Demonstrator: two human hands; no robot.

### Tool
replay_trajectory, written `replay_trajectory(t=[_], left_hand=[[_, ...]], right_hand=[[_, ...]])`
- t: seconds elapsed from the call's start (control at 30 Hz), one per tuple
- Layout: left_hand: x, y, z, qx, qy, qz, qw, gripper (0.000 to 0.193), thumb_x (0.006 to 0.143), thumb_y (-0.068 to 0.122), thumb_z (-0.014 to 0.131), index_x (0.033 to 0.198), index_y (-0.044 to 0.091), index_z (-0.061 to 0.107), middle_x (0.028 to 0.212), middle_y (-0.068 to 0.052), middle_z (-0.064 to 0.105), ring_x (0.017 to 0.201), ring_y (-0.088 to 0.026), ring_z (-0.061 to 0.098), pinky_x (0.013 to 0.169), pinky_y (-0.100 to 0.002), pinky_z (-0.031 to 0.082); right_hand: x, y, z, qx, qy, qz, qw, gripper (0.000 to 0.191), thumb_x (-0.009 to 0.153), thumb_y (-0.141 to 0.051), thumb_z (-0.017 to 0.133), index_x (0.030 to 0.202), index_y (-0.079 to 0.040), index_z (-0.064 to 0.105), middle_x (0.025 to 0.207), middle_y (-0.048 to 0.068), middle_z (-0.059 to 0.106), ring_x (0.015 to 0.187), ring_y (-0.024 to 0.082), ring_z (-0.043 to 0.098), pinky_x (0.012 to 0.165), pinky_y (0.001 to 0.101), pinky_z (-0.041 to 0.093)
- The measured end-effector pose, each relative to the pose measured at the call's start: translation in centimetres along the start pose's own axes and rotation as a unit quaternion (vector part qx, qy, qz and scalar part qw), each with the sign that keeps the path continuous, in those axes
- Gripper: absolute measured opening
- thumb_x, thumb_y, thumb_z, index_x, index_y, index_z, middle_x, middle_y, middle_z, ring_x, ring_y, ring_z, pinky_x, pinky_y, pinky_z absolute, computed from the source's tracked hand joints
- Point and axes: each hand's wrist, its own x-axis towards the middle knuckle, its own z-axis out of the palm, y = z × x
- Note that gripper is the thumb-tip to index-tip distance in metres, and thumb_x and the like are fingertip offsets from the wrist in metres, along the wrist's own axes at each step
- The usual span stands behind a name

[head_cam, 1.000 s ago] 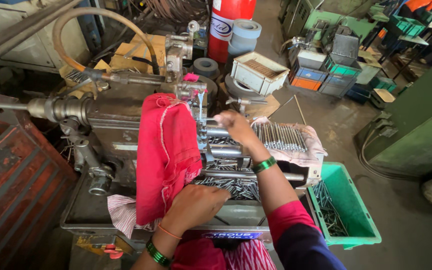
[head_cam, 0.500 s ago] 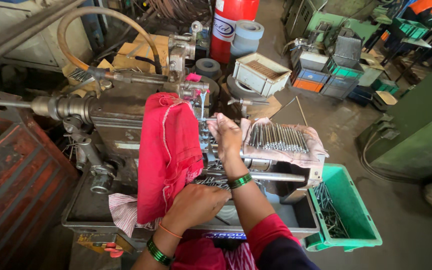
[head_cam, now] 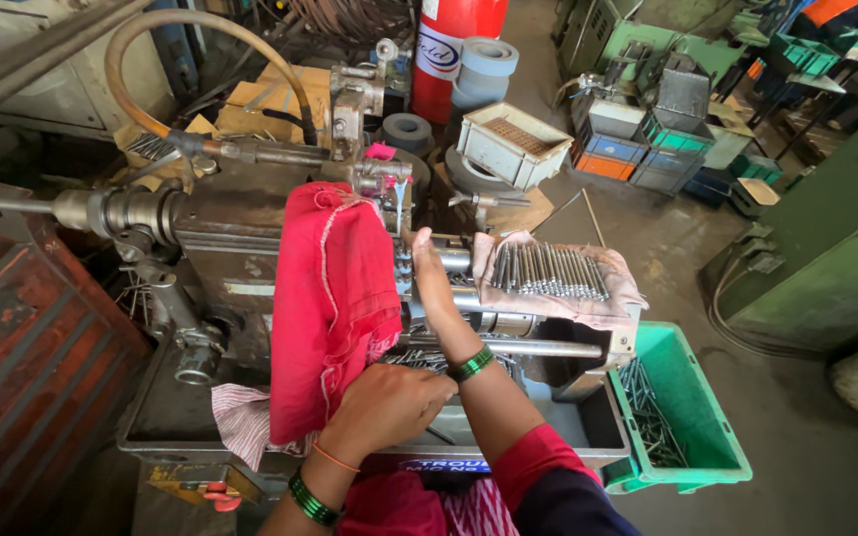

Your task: The person repeatedly picks small metal fasteners from a tray, places them into a machine, and then moves them into a green bin. The person also wipes their hands with a cloth during the process.

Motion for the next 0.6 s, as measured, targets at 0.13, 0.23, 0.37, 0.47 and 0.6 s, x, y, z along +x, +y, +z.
replay_trajectory(t=[0.13, 0.23, 0.37, 0.47, 0.6], left_hand=[[0.1, 0.1, -0.1, -0.002, -0.012, -0.009, 1.0, 0.008, 0.088, 0.016, 0.064, 0.083, 0.012, 0.067, 0.077, -0.007, 0.071, 0.065, -0.032, 0.068, 0.055, -0.046, 0.052], [0.2, 0.2, -0.2, 0.007, -0.018, -0.016, 1.0, 0.006, 0.087, 0.016, 0.064, 0.084, 0.012, 0.066, 0.076, -0.007, 0.071, 0.064, -0.033, 0.068, 0.054, -0.047, 0.052], [0.2, 0.6, -0.2, 0.005, 0.002, -0.007, 1.0, 0.006, 0.088, 0.016, 0.063, 0.084, 0.014, 0.068, 0.077, -0.007, 0.072, 0.065, -0.032, 0.069, 0.056, -0.046, 0.052], [0.3, 0.9, -0.2, -0.002, 0.017, 0.0, 1.0, 0.006, 0.087, 0.016, 0.063, 0.087, 0.015, 0.069, 0.078, -0.007, 0.072, 0.066, -0.031, 0.07, 0.056, -0.045, 0.053], [0.3, 1.5, 0.0, 0.01, 0.014, -0.007, 1.0, 0.008, 0.09, 0.018, 0.063, 0.087, 0.014, 0.069, 0.074, -0.008, 0.071, 0.065, -0.03, 0.07, 0.056, -0.045, 0.053]], right_hand=[[0.1, -0.7, 0.1, 0.081, -0.04, 0.048, 0.995, 0.095, 0.098, -0.073, 0.022, 0.15, 0.001, 0.048, 0.157, 0.019, 0.049, 0.147, 0.03, 0.041, 0.121, 0.0393, 0.026], [0.1, -0.6, 0.0, 0.102, -0.049, 0.061, 0.992, 0.096, 0.097, -0.075, 0.022, 0.154, 0.0, 0.043, 0.16, 0.017, 0.043, 0.15, 0.028, 0.035, 0.122, 0.0399, 0.022], [-0.2, -0.3, -0.7, 0.205, -0.092, 0.128, 0.966, 0.091, 0.096, -0.071, 0.022, 0.158, -0.007, 0.036, 0.163, 0.011, 0.038, 0.149, 0.028, 0.035, 0.122, 0.048, 0.027], [-0.7, 0.1, -2.0, 0.099, -0.094, 0.017, 0.99, 0.092, 0.099, -0.071, 0.019, 0.158, -0.003, 0.038, 0.164, 0.013, 0.038, 0.154, 0.026, 0.028, 0.124, 0.0393, 0.015], [-2.3, -0.2, -5.9, -0.06, -0.034, -0.102, 0.992, 0.084, 0.107, -0.064, 0.019, 0.153, 0.0, 0.047, 0.158, 0.016, 0.05, 0.15, 0.03, 0.041, 0.126, 0.0389, 0.022]])
